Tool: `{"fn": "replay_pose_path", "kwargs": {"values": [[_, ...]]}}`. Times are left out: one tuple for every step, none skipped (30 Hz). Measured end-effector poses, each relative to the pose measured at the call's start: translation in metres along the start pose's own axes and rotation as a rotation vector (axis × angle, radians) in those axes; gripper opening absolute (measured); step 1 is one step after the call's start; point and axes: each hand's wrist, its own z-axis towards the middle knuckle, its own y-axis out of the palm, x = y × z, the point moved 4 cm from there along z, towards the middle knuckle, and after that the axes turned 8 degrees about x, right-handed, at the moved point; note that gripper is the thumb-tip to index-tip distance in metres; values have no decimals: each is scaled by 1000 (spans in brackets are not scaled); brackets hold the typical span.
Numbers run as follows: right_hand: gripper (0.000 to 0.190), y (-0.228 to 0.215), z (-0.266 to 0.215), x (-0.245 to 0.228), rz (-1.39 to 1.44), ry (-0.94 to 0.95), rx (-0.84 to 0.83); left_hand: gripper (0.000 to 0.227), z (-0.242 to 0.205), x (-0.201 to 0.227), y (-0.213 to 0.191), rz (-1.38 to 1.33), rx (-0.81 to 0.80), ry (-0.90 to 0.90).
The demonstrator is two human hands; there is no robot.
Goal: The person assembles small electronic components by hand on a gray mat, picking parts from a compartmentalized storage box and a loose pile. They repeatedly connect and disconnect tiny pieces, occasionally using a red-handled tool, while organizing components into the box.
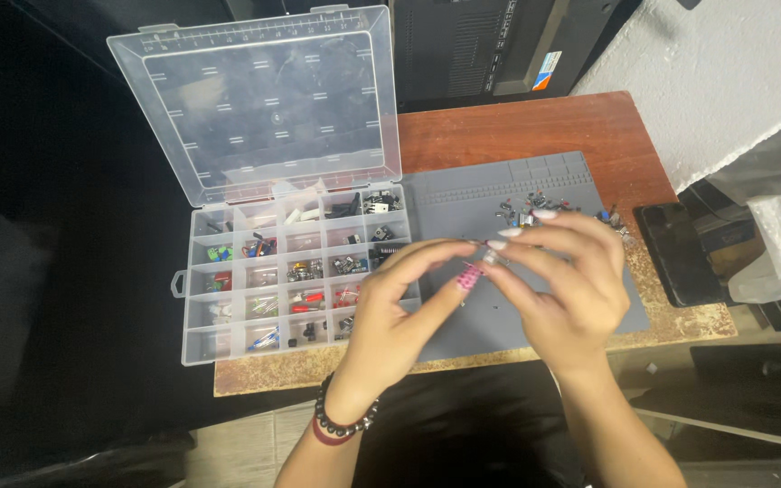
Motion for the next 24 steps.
{"fn": "replay_pose_path", "kwargs": {"values": [[21,-2,1,-3,-1,1,0,24,0,2,2,0,-1,0],[16,-3,2,-7,-37,-58,-12,23,0,6,3,0,-1,33],[12,-4,3,-12,-73,-117,-24,21,1,10,4,0,-2,67],[12,-4,5,-14,-73,-117,-24,21,0,9,6,0,-3,66],[12,-5,6,-16,-56,-132,-30,21,-1,9,6,18,23,77],[14,-6,6,-19,-38,-146,-37,20,-2,8,7,36,49,87],[14,-5,6,-18,-38,-146,-36,20,-2,8,8,36,48,87],[13,-5,6,-18,-16,-132,-25,20,-3,7,8,36,61,84],[13,-4,5,-17,8,-118,-14,20,-4,6,9,36,76,80],[13,-4,6,-17,9,-117,-14,20,-5,6,8,37,76,79],[15,-4,6,-17,28,-110,-19,19,-5,6,9,-3,61,67],[16,-4,7,-17,48,-104,-23,17,-5,5,9,-43,47,56],[16,-4,9,-18,48,-104,-23,17,-4,6,9,-42,47,56],[16,-3,10,-19,69,-95,-25,15,-4,6,9,-54,41,37],[17,-3,11,-19,88,-86,-27,13,-3,5,9,-65,33,18],[17,-2,11,-19,88,-86,-26,13,-3,4,9,-65,33,18],[16,-2,12,-19,87,-92,-18,13,-3,3,9,-58,42,14],[15,-1,12,-19,85,-97,-11,13,-3,2,9,-51,51,10],[15,-1,11,-19,86,-97,-11,13,-4,1,9,-50,51,10],[14,-1,11,-19,85,-95,-7,14,-4,0,10,-56,45,-1],[13,0,11,-19,83,-92,-4,15,-4,-1,10,-61,40,-13],[13,-1,11,-19,84,-92,-3,15,-4,1,10,-60,39,-13],[14,-1,11,-19,87,-88,-7,15,-4,2,10,-58,38,-14],[14,-1,11,-19,91,-84,-11,15,-4,4,10,-55,37,-15]]}}
